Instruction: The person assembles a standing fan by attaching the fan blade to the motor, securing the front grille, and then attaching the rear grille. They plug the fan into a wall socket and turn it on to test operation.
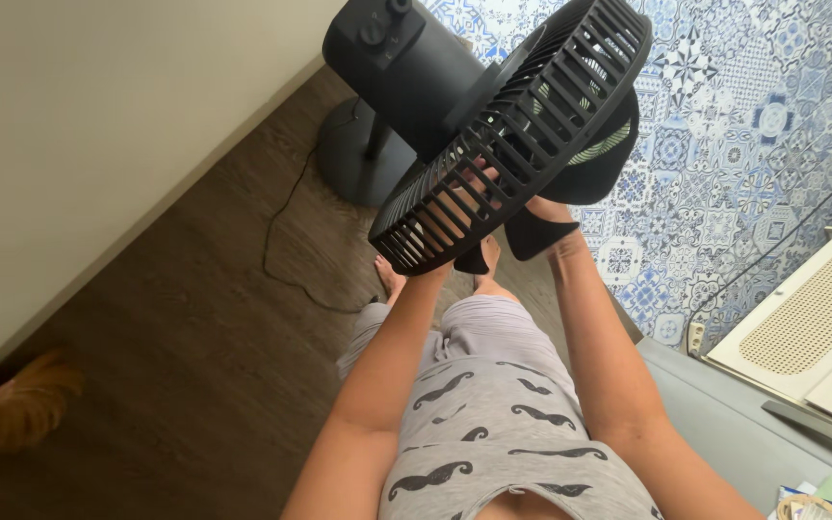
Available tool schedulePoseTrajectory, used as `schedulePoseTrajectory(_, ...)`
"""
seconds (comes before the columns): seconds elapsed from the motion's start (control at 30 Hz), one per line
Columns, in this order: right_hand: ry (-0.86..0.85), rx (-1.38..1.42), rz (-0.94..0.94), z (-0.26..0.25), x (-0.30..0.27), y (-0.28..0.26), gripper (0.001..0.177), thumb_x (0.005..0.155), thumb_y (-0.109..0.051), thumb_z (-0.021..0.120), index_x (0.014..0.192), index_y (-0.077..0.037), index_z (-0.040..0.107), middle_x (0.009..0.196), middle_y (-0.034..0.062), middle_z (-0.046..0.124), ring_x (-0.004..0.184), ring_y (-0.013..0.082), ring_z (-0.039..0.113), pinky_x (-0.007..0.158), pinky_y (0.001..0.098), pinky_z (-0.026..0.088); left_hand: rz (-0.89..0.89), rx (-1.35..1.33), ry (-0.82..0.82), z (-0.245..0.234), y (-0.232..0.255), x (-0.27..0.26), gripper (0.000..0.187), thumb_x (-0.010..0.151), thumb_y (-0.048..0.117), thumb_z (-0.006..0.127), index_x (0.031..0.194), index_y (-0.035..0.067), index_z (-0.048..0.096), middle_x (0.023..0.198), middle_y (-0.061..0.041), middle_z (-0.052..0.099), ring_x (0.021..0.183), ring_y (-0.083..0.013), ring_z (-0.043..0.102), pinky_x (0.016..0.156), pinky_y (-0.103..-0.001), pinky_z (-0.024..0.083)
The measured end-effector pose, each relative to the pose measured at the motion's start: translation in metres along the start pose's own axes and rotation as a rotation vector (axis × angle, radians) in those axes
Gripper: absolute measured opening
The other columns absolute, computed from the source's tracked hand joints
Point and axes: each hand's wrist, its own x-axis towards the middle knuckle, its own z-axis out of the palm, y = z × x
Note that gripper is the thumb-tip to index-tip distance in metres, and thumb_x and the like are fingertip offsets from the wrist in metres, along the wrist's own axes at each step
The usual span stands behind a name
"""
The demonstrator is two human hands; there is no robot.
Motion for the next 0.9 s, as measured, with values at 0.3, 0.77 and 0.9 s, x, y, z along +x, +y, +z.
schedulePoseTrajectory(0.3,0.147,-0.028,0.12,-0.017,-0.008,0.007,0.034,0.083,-0.002,0.079,0.116,-0.001,0.069,0.107,0.0053,0.072,0.095,0.0166,0.069,0.084,0.03,0.059,-0.264,0.336,-0.337,-0.053,0.06,-0.031,0.032,0.105,0.024,0.056,0.128,0.001,0.058,0.109,-0.018,0.071,0.104,-0.0325,0.069,0.094,-0.042,0.051)
schedulePoseTrajectory(0.77,0.192,-0.175,-0.075,0.061,-0.005,-0.027,0.076,0.081,0.008,0.079,0.145,-0.007,0.042,0.128,0.0089,0.064,0.115,0.0199,0.067,0.096,0.0364,0.062,0.504,0.024,0.086,-0.147,0.069,0.178,0.024,0.108,0.014,0.07,0.128,0.002,0.072,0.132,-0.018,0.071,0.128,-0.0302,0.063,0.109,-0.041,0.049)
schedulePoseTrajectory(0.9,0.215,-0.19,-0.095,0.062,-0.003,-0.025,0.082,0.078,0.01,0.078,0.147,-0.009,0.037,0.14,0.0098,0.056,0.121,0.0249,0.065,0.099,0.0387,0.062,0.481,0.019,-0.338,-0.105,0.055,0.216,0.031,0.105,0.025,0.065,0.129,0.009,0.073,0.126,-0.016,0.074,0.121,-0.0266,0.069,0.109,-0.044,0.045)
